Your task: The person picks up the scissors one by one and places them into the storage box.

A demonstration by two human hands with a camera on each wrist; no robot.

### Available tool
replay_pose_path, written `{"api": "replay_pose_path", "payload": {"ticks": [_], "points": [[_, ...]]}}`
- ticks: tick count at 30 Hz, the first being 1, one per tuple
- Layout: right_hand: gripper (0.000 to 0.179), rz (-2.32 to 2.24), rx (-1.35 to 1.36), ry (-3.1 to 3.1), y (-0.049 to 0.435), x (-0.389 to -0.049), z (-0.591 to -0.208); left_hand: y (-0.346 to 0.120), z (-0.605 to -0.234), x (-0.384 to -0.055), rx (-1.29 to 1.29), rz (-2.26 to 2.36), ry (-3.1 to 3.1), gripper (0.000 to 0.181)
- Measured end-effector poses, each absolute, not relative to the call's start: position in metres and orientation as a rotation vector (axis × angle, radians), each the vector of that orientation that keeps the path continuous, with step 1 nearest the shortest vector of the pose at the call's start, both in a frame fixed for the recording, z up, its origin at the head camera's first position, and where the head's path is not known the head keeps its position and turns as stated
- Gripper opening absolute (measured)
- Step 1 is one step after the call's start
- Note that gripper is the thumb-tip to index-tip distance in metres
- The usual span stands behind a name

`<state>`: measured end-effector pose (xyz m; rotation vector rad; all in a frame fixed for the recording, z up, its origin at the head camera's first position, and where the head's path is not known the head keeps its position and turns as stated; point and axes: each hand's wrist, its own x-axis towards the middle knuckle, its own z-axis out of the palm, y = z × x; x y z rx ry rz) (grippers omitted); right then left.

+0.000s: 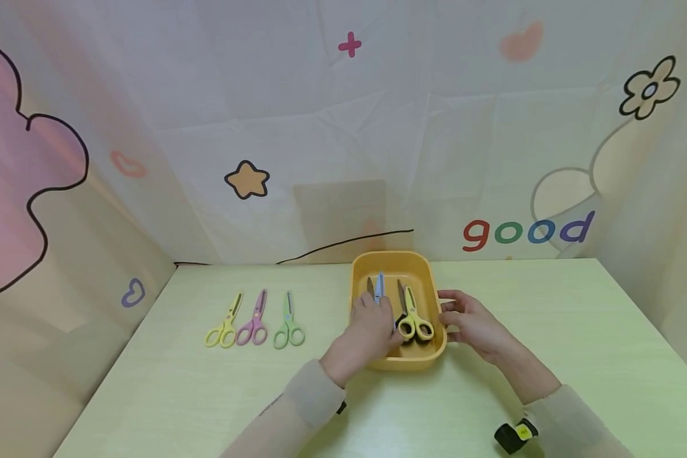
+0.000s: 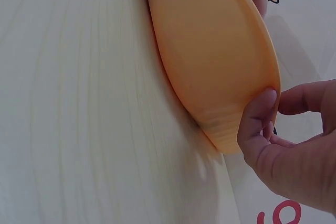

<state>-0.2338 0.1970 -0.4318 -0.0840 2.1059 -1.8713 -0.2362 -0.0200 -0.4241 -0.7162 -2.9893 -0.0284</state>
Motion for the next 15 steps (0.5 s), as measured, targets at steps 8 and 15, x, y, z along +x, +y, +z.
{"api": "replay_pose_path", "payload": {"ticks": [8,15], "points": [[0.059,-1.862,-0.075,2.12,0.1968,-0.2337,-0.4313,-0.0154,-0.4215,-0.236,-0.734,0.168,-3.017,0.051],[0.058,-1.849,-0.069,2.125,0.1961,-0.2332,-0.431,-0.012,-0.4167,-0.2346,-0.725,0.267,-3.115,0.053]]}}
